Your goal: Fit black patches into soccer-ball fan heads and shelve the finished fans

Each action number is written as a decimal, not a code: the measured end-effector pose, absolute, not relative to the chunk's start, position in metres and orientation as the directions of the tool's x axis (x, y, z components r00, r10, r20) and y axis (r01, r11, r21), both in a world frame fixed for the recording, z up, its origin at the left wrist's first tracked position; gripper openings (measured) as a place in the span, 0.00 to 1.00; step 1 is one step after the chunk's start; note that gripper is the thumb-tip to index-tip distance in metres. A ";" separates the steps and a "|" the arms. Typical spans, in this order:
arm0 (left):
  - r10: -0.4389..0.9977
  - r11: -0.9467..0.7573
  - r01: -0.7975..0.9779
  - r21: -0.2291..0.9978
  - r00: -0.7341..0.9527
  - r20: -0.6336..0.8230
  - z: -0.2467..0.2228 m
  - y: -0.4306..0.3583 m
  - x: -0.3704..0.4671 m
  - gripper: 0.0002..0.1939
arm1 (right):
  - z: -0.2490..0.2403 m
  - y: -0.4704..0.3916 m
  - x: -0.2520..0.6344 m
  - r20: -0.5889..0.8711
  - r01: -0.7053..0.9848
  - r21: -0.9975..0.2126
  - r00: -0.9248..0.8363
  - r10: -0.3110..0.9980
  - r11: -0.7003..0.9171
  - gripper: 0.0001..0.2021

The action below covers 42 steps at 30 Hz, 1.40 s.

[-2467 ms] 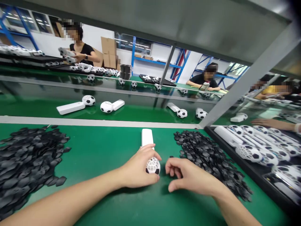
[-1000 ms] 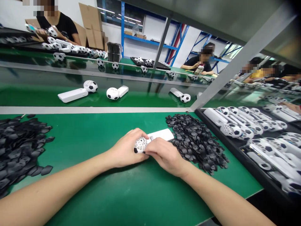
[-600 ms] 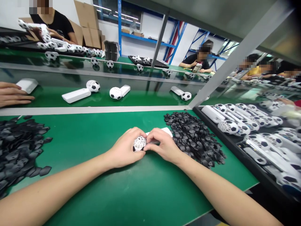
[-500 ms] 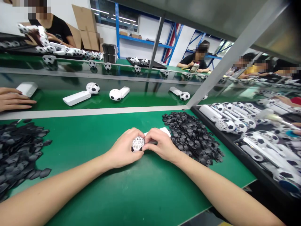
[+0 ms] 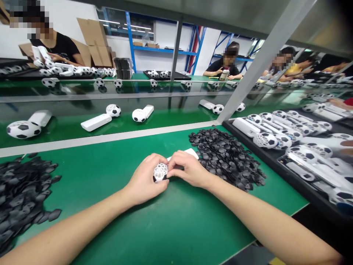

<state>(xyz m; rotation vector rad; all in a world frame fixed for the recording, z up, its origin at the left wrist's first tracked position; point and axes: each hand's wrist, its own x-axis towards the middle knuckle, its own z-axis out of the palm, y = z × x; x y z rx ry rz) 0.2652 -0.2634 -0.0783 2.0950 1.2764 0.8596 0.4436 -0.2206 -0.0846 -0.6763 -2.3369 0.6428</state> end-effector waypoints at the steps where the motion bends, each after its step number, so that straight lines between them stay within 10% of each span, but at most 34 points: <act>1: 0.908 -0.404 0.568 0.717 0.342 0.241 -0.079 -0.264 0.266 0.15 | -0.085 -0.222 0.443 0.415 0.315 -0.584 -0.676 0.609 0.748 0.08; 12: 0.968 -0.251 0.556 0.792 0.165 0.191 -0.064 -0.252 0.237 0.16 | -0.070 -0.224 0.453 0.496 0.357 -0.626 -0.505 0.707 0.694 0.04; 18: 0.874 -0.150 0.827 0.541 -0.145 0.463 -0.058 -0.164 0.171 0.21 | -0.073 -0.211 0.474 0.475 0.626 -0.484 -0.399 0.784 0.612 0.02; 29: 0.926 -0.276 0.925 0.262 0.183 0.330 -0.077 -0.055 0.243 0.32 | -0.090 -0.195 0.502 0.203 0.963 0.089 -0.268 0.942 0.255 0.13; 42: 0.930 -0.366 0.913 0.178 0.352 0.106 -0.030 -0.212 0.257 0.19 | -0.077 -0.197 0.495 0.130 0.951 0.062 -0.310 0.942 0.304 0.14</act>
